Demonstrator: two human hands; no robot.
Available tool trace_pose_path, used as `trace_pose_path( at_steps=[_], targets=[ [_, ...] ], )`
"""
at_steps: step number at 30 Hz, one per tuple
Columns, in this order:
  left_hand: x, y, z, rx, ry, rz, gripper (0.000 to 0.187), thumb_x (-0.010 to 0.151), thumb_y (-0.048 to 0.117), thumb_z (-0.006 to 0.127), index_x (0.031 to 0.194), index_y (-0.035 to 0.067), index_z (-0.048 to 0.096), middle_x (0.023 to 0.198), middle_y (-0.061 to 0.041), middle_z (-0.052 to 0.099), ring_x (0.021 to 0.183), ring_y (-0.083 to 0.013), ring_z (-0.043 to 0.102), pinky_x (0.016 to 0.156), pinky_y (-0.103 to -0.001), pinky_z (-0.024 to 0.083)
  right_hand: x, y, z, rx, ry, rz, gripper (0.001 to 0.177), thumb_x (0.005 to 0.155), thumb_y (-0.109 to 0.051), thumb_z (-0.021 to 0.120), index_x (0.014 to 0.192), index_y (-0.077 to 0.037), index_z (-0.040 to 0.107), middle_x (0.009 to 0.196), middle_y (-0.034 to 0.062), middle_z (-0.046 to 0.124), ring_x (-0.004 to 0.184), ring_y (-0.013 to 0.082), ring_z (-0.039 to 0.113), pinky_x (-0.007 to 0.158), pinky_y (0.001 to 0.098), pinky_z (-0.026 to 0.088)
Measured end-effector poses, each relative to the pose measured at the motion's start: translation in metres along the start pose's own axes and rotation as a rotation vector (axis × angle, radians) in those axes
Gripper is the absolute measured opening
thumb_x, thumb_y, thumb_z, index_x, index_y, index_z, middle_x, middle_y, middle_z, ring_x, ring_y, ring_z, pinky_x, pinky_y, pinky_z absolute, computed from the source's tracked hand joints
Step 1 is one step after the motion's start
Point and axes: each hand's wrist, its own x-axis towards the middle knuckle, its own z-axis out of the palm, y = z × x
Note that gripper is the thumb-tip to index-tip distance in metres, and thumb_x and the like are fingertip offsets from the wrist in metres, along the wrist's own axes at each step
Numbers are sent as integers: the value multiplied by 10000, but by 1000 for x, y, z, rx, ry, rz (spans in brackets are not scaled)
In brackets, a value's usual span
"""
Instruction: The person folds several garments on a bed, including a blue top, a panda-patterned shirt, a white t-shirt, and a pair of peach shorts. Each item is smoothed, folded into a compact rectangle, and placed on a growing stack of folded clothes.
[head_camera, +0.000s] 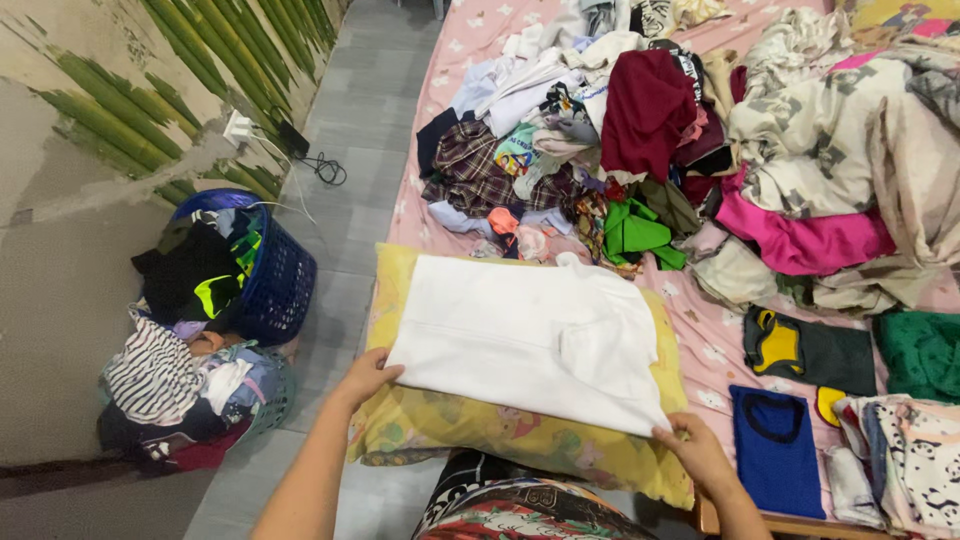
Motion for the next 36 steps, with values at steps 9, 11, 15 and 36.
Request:
trace_pose_path(
  at_steps=[9,11,15,36],
  targets=[
    [-20,47,35,397,546,206,418,715,60,706,1131,38,680,1061,-180,703,1024,-362,637,909,-468,506,-15,-48,16,-425,346,-281,404,728,-264,833,1013,-19,686,1075,181,652,1102,363,587,984,447,464],
    [-28,70,88,413,680,559,453,738,13,599,1188,-5,649,1206,-235,655,1163,-421,573,1030,-504,433,-15,-84,41,-397,477,-590,396,779,-265,749,1055,-3,639,1117,218,633,1134,416,566,1004,496,447],
    [-44,106,191,736,167,564,559,908,156,500,1453,36,461,1548,-191,394,1450,-383,323,1216,-532,230,-20,-163,104,-585,-94,-611,713,874,-454,665,1435,-66,455,1602,196,365,1460,407,276,1159,574,224],
    [-17,169,233,161,19,465,763,803,160,797,1466,30,443,1351,-218,587,1194,-365,602,1017,-426,494,131,-133,25,-380,276,-193,349,733,-324,836,976,-80,780,1070,124,717,1071,308,661,936,424,510]
  ],
)
